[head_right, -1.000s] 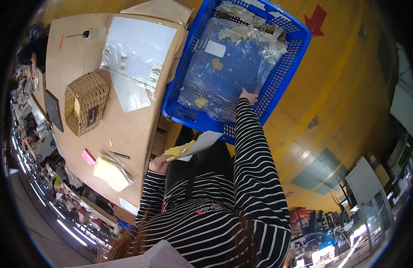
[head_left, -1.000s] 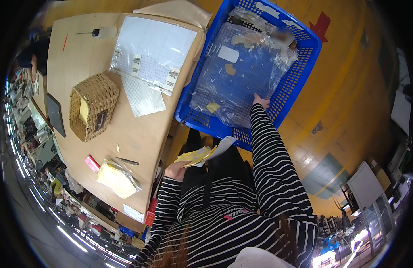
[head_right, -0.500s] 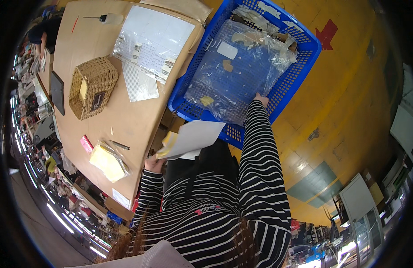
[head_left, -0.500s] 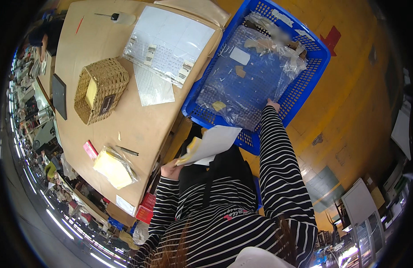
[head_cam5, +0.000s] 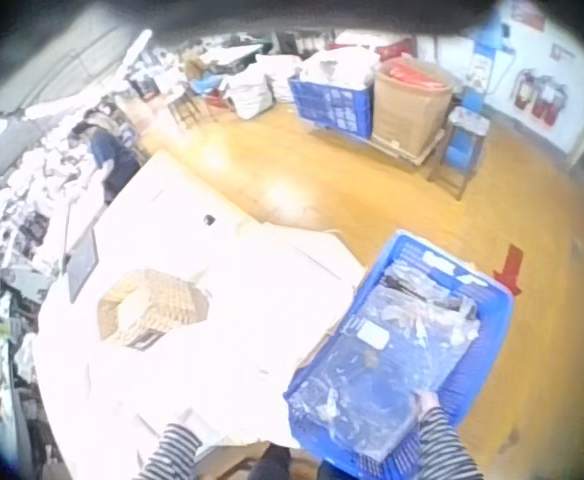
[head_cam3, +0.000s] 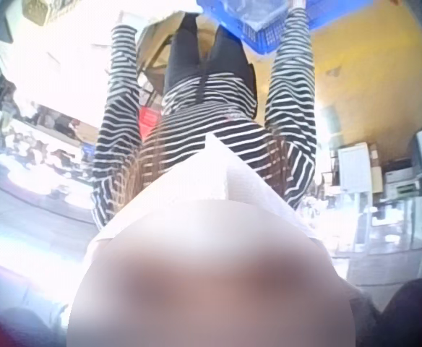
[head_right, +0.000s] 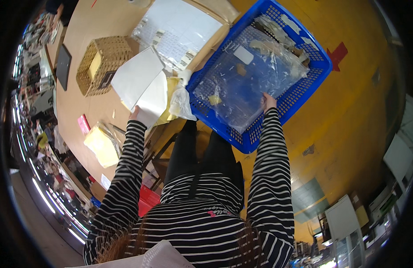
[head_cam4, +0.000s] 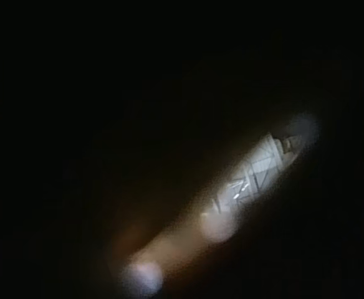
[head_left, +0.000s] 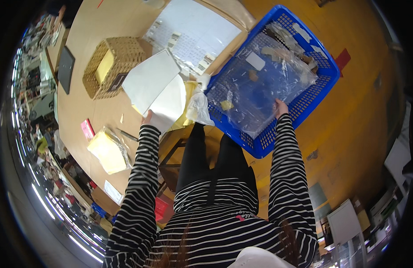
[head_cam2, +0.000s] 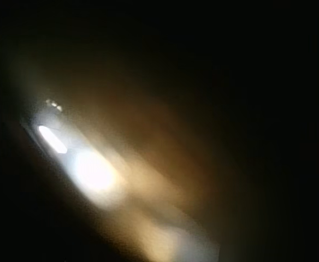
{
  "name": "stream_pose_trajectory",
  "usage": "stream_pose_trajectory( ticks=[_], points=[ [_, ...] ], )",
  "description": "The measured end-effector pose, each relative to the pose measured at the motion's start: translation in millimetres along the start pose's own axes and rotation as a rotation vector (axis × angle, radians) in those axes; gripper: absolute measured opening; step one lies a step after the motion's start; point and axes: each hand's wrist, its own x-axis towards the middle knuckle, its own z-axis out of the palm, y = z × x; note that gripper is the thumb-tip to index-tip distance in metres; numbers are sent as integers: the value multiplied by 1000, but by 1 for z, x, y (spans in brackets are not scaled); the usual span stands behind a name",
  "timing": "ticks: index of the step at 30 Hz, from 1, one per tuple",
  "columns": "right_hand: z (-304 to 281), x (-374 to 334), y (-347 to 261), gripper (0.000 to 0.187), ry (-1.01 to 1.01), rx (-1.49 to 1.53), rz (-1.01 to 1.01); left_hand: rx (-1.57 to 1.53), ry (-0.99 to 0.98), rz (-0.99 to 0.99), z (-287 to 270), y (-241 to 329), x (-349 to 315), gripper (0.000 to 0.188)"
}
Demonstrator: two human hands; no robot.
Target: The person folds yellow paper sheets and cuts them into smaller pieces using a utility knife. The cut pieces are stacked and then placed into plastic bags. The person also handles white paper sheets and places them into a blue basket.
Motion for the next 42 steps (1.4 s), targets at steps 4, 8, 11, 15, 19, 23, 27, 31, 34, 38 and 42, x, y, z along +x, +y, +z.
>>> stream_pose_trajectory(
  ticks=[4, 8, 11, 15, 19, 23, 27, 31, 34, 38, 42],
  points=[
    [10, -74, -65, 23, 52, -407, -277, 11, 95, -34, -33, -33, 68, 61],
    [5, -152, -122, 41, -73, -556, -490, 219, 242, 20, -50, -49, 109, 62],
    [4, -198, -155, 44, -112, -640, -531, 171, 208, 118, -40, -49, 102, 73],
    [4, -263, -194, 43, -231, -639, -596, 418, 607, 90, -18, -27, 54, 94],
    [2, -316, -220, 39, -382, -744, -713, 791, 562, 650, -7, -10, -7, 96],
    [1, -345, -235, 33, -285, -874, -776, 619, -23, 1056, 39, -21, -52, 71],
    [-15, -381, -235, 29, -250, -453, -997, 539, -445, 955, 95, -27, -98, 59],
    [-50, -430, -225, 26, -283, -265, -1062, 433, -889, 828, 149, 3, -147, 53],
    [-74, -462, -213, 25, -429, 43, -1005, 266, -1218, 821, 207, 40, -186, 64],
    [-100, -483, -214, 27, -595, 192, -920, 360, -1389, 860, 275, 71, -242, 91],
    [-119, -491, -211, 35, -1045, 419, -731, 383, -1647, 398, 320, 68, -286, 90]
  ],
)
